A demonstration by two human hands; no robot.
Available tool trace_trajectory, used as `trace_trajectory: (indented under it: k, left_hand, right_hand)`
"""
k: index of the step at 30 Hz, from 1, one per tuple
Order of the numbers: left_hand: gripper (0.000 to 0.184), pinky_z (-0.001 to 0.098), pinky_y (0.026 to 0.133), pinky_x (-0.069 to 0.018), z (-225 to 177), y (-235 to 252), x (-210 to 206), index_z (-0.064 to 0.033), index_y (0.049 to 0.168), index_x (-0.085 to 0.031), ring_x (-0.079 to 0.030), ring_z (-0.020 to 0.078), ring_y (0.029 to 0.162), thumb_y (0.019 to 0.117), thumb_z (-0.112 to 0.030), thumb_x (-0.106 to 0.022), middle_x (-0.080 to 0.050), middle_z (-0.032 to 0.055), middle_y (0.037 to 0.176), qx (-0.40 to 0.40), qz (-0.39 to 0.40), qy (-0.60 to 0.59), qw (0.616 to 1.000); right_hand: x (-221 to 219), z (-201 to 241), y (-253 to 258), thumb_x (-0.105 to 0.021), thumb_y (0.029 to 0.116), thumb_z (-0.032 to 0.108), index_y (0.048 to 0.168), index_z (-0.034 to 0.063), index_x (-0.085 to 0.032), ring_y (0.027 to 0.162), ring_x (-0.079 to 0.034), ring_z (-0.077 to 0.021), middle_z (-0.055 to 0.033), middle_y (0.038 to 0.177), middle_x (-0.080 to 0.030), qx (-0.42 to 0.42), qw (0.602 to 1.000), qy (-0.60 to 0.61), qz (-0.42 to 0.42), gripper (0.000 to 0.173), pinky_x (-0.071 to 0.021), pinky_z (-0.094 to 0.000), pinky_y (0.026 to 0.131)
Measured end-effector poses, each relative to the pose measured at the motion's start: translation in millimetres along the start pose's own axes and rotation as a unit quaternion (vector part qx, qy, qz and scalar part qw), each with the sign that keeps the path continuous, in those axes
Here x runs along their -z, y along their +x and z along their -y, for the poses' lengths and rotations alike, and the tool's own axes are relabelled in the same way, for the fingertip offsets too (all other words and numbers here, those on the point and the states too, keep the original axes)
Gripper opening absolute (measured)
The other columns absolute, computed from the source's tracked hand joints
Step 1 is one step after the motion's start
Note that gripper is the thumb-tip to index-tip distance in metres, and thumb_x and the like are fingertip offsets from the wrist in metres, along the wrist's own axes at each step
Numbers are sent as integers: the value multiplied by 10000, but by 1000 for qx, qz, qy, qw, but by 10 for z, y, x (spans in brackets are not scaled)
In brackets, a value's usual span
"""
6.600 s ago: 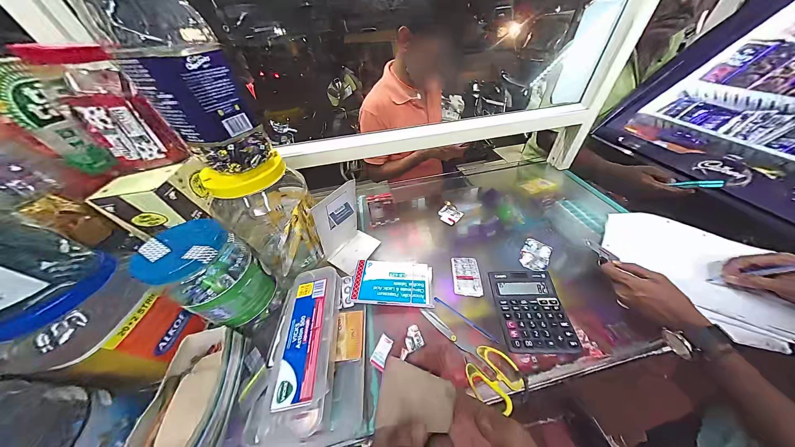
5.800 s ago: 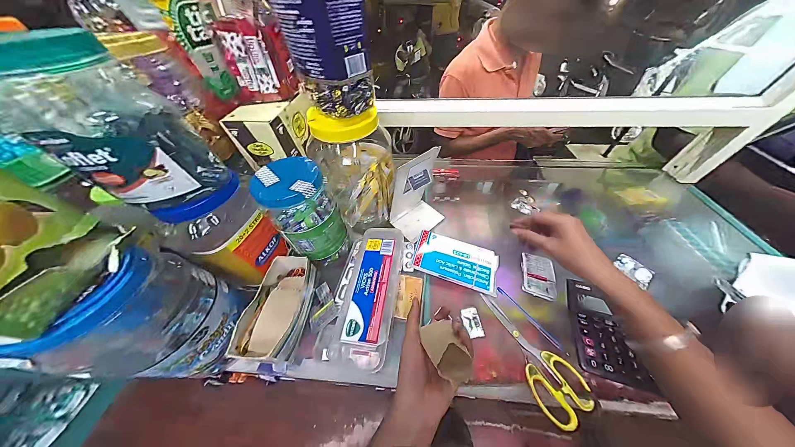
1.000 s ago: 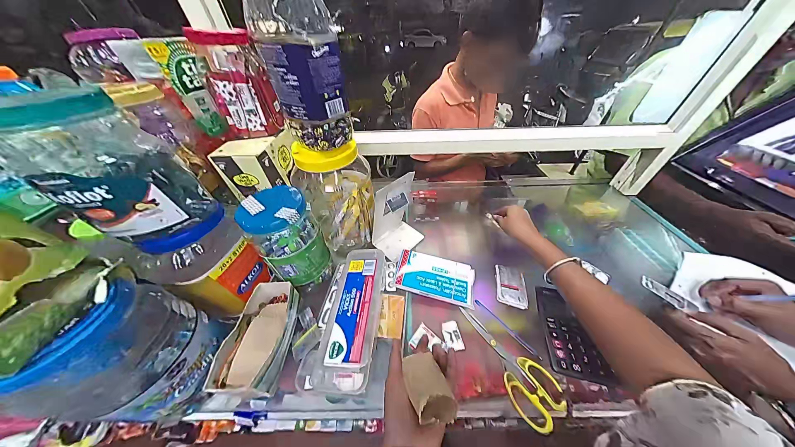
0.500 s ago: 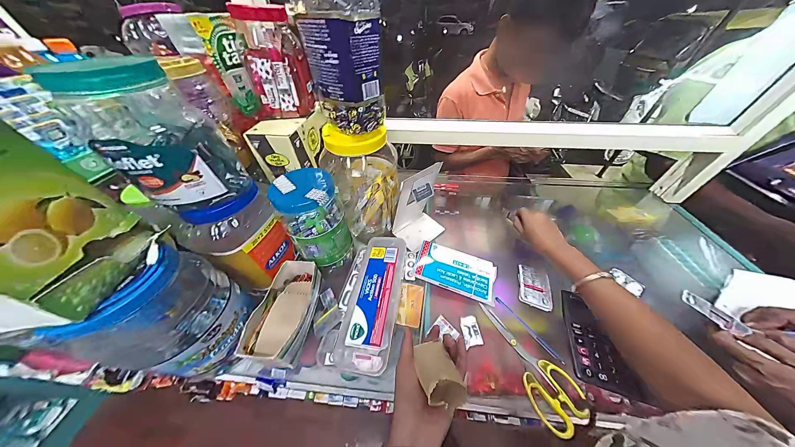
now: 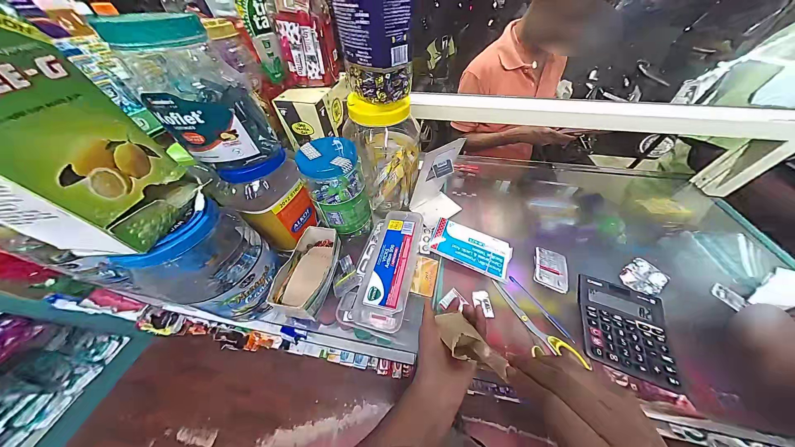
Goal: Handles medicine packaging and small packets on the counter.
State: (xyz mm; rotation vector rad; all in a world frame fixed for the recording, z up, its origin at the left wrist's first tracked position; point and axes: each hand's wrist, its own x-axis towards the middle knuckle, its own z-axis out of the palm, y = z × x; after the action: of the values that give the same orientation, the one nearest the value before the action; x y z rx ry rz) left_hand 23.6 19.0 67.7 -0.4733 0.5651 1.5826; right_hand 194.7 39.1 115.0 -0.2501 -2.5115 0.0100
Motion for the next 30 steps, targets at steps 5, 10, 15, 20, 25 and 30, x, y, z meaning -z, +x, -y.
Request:
trace_trajectory:
  k: [5,10,15,20,25,30]
  left_hand:
    - [610,292,642,-612,70,-61,17,-55,1084,-555,-716,177,670,1094,-528,-169,-682,68,740,-1,6,32,999]
    - [576,303,617,-588,147,-105,70,-76,1119,-570,-710,159,700,1100,-502,-184,-693,56,773,-25,7,91,996]
    - [623,353,656,-602,90,-115,151,-108,1174,-568,-718,178,778,1081,-563,-153,-709,53,866,-6,17,135,991]
    - [802,380,952,-553,-7,8,254,8,1452,-378,-682,291,1130,1055,-627,-90,-653,204,1265,60,117,134,982]
    - [463,342,1036,-514,-180,57,475,64,1456,-413,-638,190,1217,1102,-192,-261,-617,143,1367,-159,211,411,872]
    - [471,459,1026,-517,-333,211,564,33,1313,-647,-630,326,1225,936,-245,-695,-649,207,1318,-463,166,746,449]
  right_hand:
    - [-128,88,-12,-513,1030,62,1044,80,-703,906,-706,-202,-82,1013,-765,10,996,-85,3,192,-536,-272,810]
    - [-457,-75,-45,-522,990,152,944,183,-703,902,-616,-222,-50,965,-656,-33,993,-112,-10,189,-510,-307,767]
    - [-364,-153,-26,-580,999,490,1388,99,-575,1204,-653,-254,-125,1291,-675,-45,996,49,63,552,-528,-373,1014]
    - [-246,-927,218,-599,972,86,1067,16,-760,788,-740,-230,-128,942,-766,-153,979,131,39,199,-605,-394,716]
    - [-636,-2512,341,-600,973,5,1161,-17,-742,1046,-707,-435,-243,1184,-713,-276,955,-102,16,236,-547,-619,870]
    - [-787,-2235,475,-610,980,54,1378,-57,-589,1307,-490,-568,-381,1375,-541,-371,893,-120,227,413,-347,-727,1055]
